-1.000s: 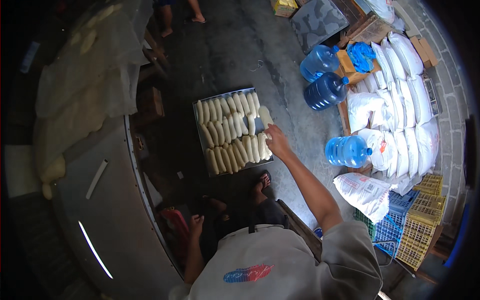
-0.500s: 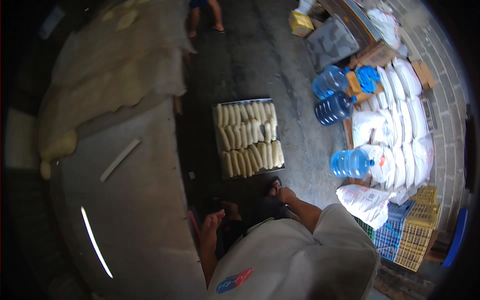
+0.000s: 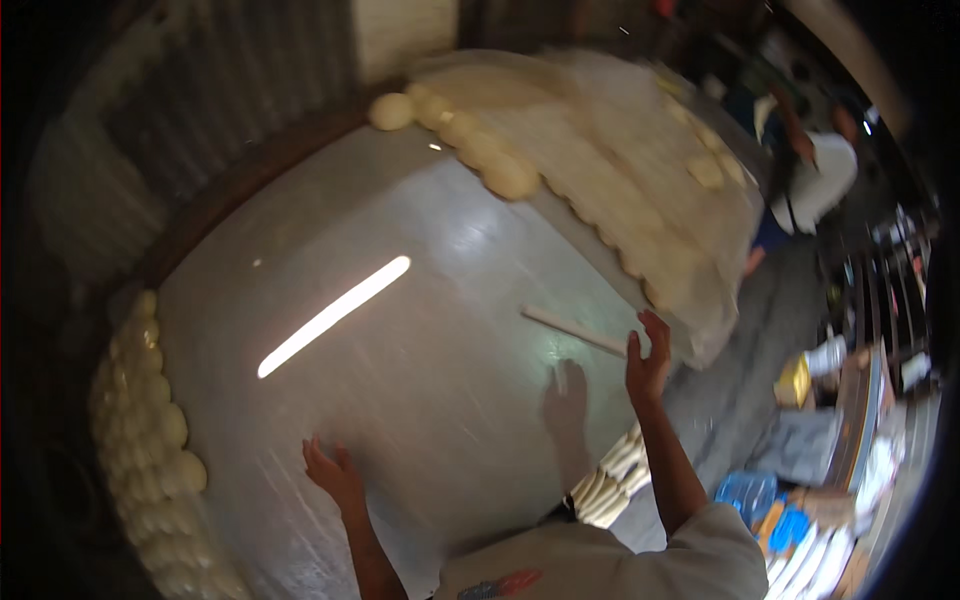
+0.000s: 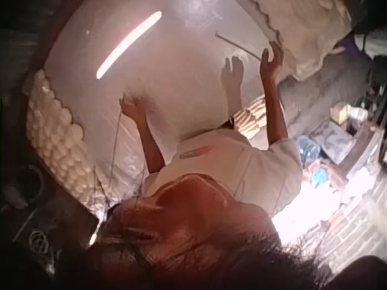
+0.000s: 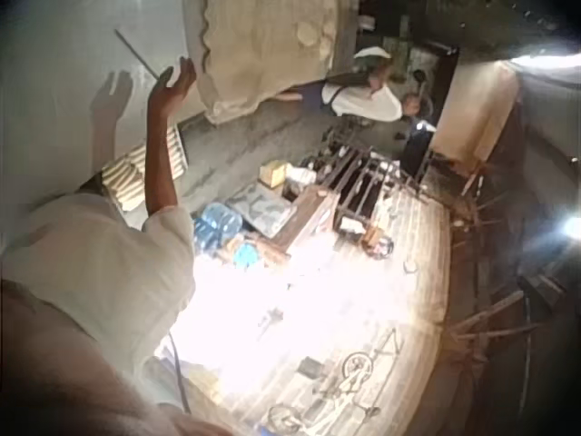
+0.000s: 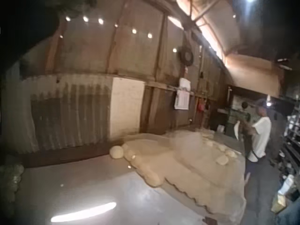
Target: The person rolls pieces of dough into long cylinder shapes on a table using a rolling pin and their hands. They then place the rolled dough pieces onto a large metal tray.
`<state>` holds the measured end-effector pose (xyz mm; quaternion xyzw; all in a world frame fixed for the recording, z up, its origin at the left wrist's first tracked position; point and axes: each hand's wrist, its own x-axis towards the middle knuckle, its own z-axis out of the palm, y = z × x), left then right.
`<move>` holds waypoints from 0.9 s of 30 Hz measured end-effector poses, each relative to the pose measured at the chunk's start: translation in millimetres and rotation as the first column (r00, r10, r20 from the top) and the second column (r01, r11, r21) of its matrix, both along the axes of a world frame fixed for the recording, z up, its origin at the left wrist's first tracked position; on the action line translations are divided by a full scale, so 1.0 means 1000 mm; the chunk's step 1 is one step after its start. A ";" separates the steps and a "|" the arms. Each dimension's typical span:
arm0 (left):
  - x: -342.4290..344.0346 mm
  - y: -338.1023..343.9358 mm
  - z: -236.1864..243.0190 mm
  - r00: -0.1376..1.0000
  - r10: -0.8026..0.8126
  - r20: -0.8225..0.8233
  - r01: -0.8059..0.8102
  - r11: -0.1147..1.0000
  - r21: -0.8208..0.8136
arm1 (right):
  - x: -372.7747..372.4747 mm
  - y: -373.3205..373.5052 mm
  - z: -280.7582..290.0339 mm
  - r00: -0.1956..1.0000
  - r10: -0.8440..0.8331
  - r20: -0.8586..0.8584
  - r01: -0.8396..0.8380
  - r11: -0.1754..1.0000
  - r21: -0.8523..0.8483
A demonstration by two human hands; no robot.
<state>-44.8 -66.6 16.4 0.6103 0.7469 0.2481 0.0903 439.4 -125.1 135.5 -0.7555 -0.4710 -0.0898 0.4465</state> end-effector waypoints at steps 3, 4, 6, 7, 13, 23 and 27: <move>0.003 -0.011 -0.006 0.971 0.110 -0.211 -0.133 0.987 -0.095 | -0.062 0.157 0.013 0.895 0.438 -0.089 -0.431 0.898 0.089; 0.005 -0.014 -0.005 0.965 0.165 -0.202 -0.188 0.977 -0.097 | -0.085 0.206 0.011 0.838 0.546 -0.008 -0.546 0.837 0.024; 0.014 -0.012 0.000 0.978 0.071 -0.194 -0.103 0.982 -0.159 | -0.106 0.306 -0.009 0.718 0.693 0.068 -0.680 0.719 -0.142; 0.016 -0.012 -0.003 0.974 0.112 -0.197 -0.148 0.974 -0.174 | -0.111 0.360 -0.031 0.662 0.743 0.097 -0.718 0.666 -0.201; 0.017 -0.010 -0.008 0.952 0.063 -0.299 -0.129 0.969 -0.210 | -0.102 0.728 -0.062 0.683 0.505 0.528 -0.125 0.793 -0.596; 0.026 0.004 0.001 0.934 0.111 -0.341 -0.206 0.944 -0.258 | -0.058 0.765 -0.145 0.805 0.499 0.321 -0.363 0.842 -0.398; 0.032 0.013 0.006 0.936 0.114 -0.333 -0.210 0.940 -0.269 | -0.022 0.739 -0.128 0.782 0.542 0.308 -0.497 0.840 -0.216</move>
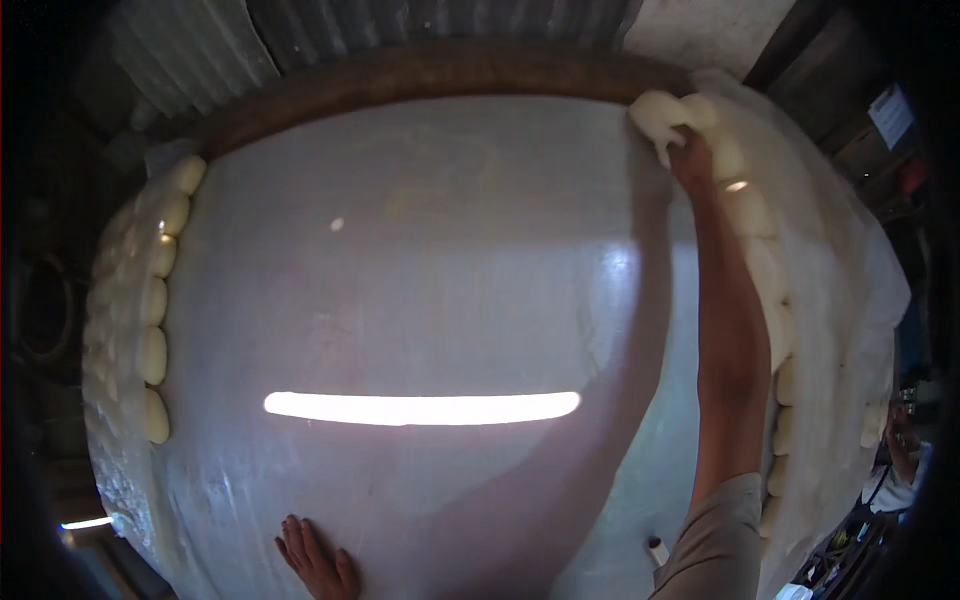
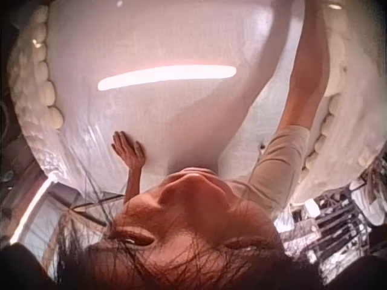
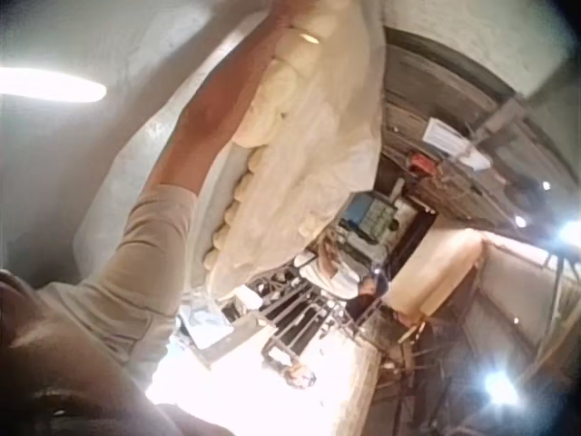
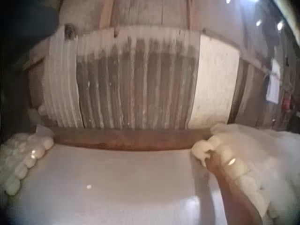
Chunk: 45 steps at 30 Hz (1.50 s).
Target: The person rolls pieces of dough into long cylinder shapes on a table using a rolling pin and their hands. They then place the rolled dough pieces onto a large metal tray.
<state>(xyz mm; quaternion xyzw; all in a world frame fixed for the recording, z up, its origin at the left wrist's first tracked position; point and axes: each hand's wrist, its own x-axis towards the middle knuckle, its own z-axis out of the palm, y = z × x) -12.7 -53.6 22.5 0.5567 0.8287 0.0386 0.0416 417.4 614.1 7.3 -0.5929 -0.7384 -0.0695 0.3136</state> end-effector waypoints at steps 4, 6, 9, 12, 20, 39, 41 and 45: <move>-0.009 -0.017 -0.001 1.000 0.011 -0.023 -0.012 1.000 -0.025 | -0.017 -0.091 0.083 0.950 0.031 -0.310 -0.074 0.989 -0.127; -0.008 -0.013 -0.004 0.999 0.010 0.047 -0.012 0.999 0.030 | -0.001 -0.131 0.147 0.923 0.017 -0.383 -0.094 0.978 -0.184; -0.009 -0.022 -0.003 0.998 0.003 0.065 -0.008 0.997 0.079 | 0.000 -0.183 0.232 0.895 0.180 -0.409 -0.237 0.967 -0.092; -0.011 -0.024 -0.004 0.996 -0.025 0.085 0.014 0.991 0.132 | -0.028 -0.261 0.318 0.827 0.294 -0.480 -0.372 0.925 -0.073; -0.040 -0.041 -0.038 0.981 -0.064 0.182 -0.012 0.922 0.388 | -0.121 -0.537 0.268 0.883 0.457 -0.111 -0.432 0.881 0.191; 0.141 0.031 0.037 0.156 -0.411 0.898 0.080 0.912 0.403 | -0.164 -0.626 0.050 0.087 -0.198 -0.976 -0.809 0.558 -0.185; 0.137 0.033 0.031 0.122 -0.391 0.912 0.068 0.920 0.385 | -0.153 -0.606 0.054 0.244 -0.199 -0.949 -0.816 0.487 -0.312; 0.094 0.028 0.005 0.483 -0.319 0.816 -0.087 0.909 0.407 | -0.104 -0.610 0.042 0.729 -0.039 -0.683 -0.530 0.599 -0.600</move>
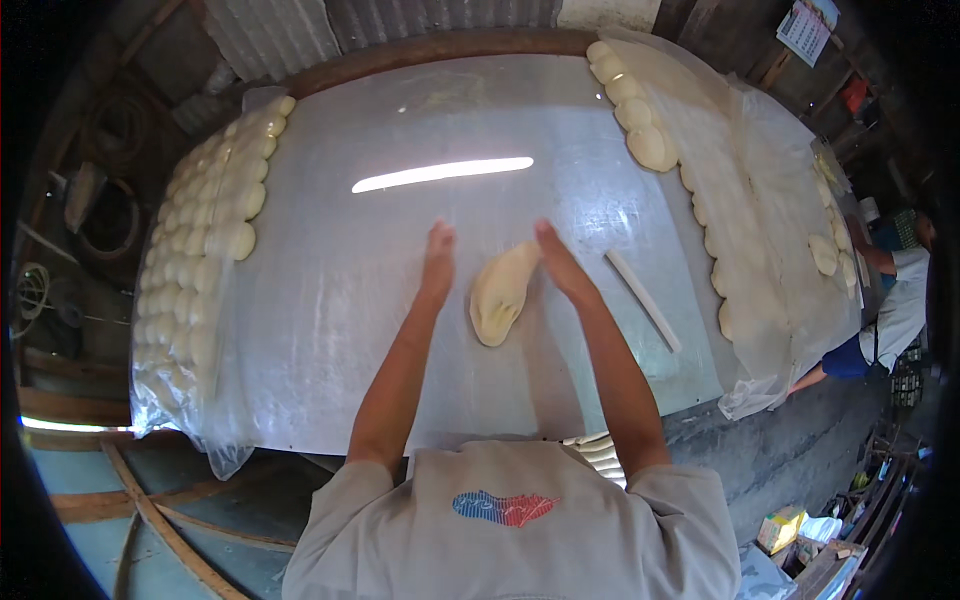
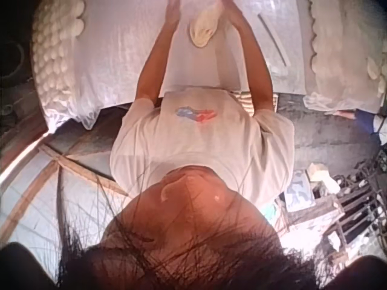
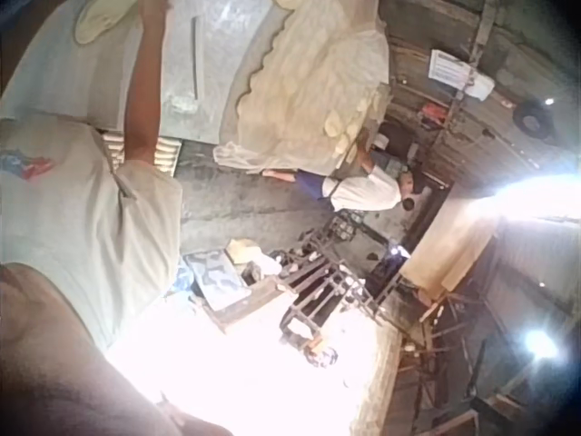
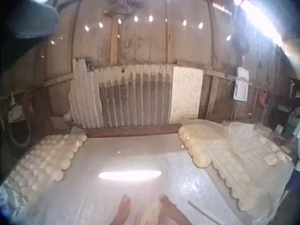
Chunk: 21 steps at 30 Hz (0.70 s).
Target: The person rolls pieces of dough into long cylinder shapes on a table using a rolling pin and their hands. They then place the rolled dough pieces onto a large metal tray.
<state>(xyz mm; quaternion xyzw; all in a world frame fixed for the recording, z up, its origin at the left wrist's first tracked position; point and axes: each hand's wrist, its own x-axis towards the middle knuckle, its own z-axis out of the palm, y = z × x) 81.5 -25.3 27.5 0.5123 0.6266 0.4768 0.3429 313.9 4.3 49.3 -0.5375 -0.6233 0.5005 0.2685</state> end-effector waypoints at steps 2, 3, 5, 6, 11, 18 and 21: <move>-0.038 -0.043 -0.025 0.983 0.091 0.161 -0.091 0.996 -0.007 | 0.055 -0.037 -0.018 0.885 -0.356 0.300 0.290 0.926 0.242; -0.060 -0.075 -0.037 0.934 0.185 0.306 -0.186 0.982 -0.026 | 0.083 -0.064 -0.022 0.681 -0.469 0.562 0.284 0.877 0.388; -0.072 -0.122 -0.042 0.829 0.289 0.479 -0.283 0.955 -0.085 | 0.145 -0.112 -0.033 0.325 -0.469 0.821 0.361 0.864 0.351; -0.072 -0.138 -0.033 0.803 0.321 0.503 -0.302 0.946 -0.121 | 0.162 -0.131 -0.038 0.308 -0.524 0.794 0.317 0.843 0.434; -0.033 -0.132 -0.004 0.998 0.056 -0.020 -0.055 0.997 0.048 | 0.156 -0.127 -0.038 0.582 -0.562 0.587 0.253 0.812 0.527; 0.057 -0.008 0.034 0.453 -0.437 -0.777 0.515 0.840 -0.172 | 0.051 -0.098 0.025 0.792 -0.511 0.333 0.187 0.724 0.664; 0.037 0.018 0.032 0.704 -0.591 -0.394 0.479 0.805 -0.351 | 0.039 -0.089 0.030 0.827 -0.422 0.371 0.059 0.722 0.690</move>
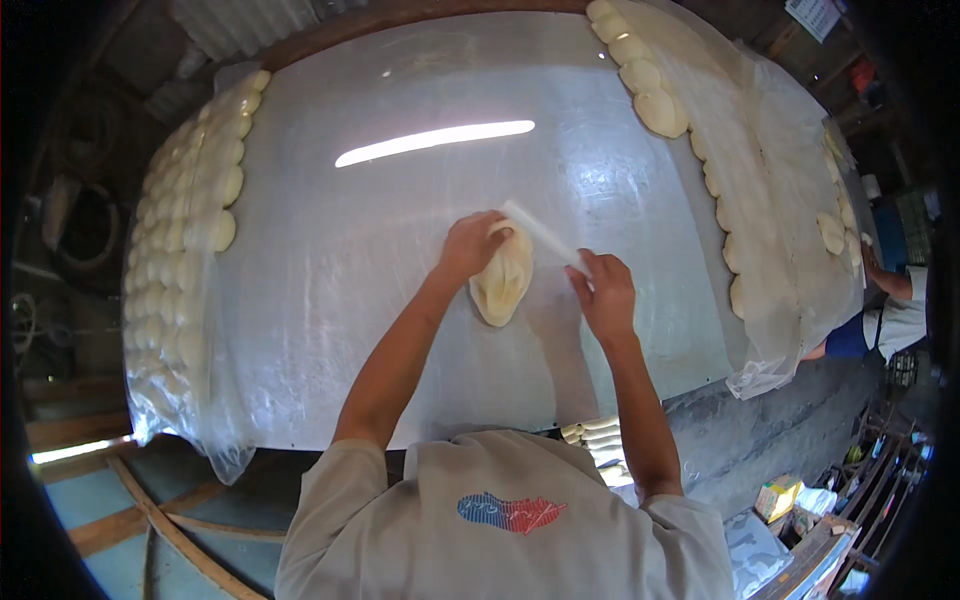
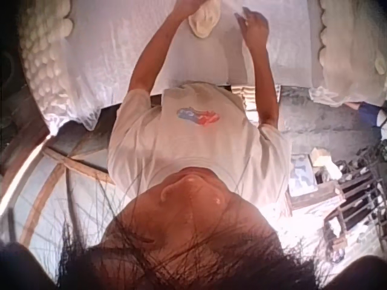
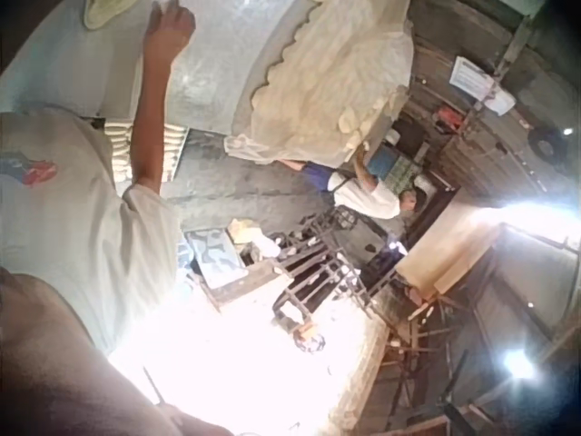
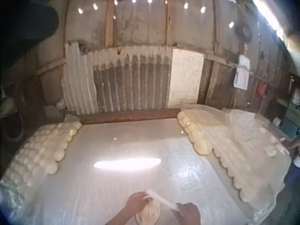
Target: The person rolls pieces of dough into long cylinder shapes on a table using a rolling pin and their hands. They then place the rolled dough pieces onto a large metal tray.
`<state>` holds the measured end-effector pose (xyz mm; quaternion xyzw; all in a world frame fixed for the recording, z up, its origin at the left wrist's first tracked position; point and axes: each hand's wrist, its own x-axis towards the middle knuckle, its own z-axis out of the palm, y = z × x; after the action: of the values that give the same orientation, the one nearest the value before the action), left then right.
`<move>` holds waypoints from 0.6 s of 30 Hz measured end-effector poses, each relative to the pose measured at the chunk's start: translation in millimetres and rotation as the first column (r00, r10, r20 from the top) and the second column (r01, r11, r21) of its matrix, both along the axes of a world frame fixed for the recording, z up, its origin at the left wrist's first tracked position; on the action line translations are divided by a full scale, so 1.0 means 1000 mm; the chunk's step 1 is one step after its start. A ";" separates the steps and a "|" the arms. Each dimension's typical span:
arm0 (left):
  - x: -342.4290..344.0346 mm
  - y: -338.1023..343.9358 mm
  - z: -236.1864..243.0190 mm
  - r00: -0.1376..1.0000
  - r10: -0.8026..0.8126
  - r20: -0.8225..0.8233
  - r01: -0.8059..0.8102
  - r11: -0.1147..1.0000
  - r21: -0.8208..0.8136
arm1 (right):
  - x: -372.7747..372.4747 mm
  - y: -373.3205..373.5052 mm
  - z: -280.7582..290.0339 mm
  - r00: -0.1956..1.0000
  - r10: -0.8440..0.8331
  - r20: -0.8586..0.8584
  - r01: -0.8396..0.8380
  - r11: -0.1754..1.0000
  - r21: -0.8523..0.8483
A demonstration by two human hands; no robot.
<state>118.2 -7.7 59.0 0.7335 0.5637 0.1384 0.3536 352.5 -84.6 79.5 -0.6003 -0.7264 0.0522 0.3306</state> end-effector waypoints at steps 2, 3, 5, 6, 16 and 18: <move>-0.071 -0.001 -0.054 0.860 0.178 0.479 -0.299 0.935 0.189 | -0.037 0.004 -0.001 0.973 0.206 0.107 -0.220 0.966 0.133; -0.067 -0.003 -0.054 0.856 0.163 0.491 -0.276 0.946 0.167 | -0.037 0.002 -0.008 0.976 0.181 0.121 -0.195 0.974 0.112; -0.057 -0.016 -0.014 0.742 0.355 0.569 -0.575 0.773 0.268 | -0.038 0.007 -0.021 0.938 0.304 0.165 -0.307 0.952 -0.008; -0.056 -0.028 0.000 0.657 0.449 0.606 -0.711 0.637 0.298 | -0.044 0.007 -0.022 0.939 0.300 0.169 -0.300 0.954 -0.025; -0.042 0.004 -0.048 0.888 0.175 -0.425 0.056 0.876 0.478 | -0.058 0.090 -0.061 0.962 0.052 0.268 -0.038 0.998 -0.057; -0.044 0.039 -0.055 0.912 0.276 -0.304 -0.078 0.844 0.530 | -0.063 0.140 -0.058 0.956 0.010 0.292 -0.002 1.000 -0.027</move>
<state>74.2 31.0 4.4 0.7567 0.6299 0.1738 0.0215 289.5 55.4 21.7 -0.6035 -0.7684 -0.0264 0.2113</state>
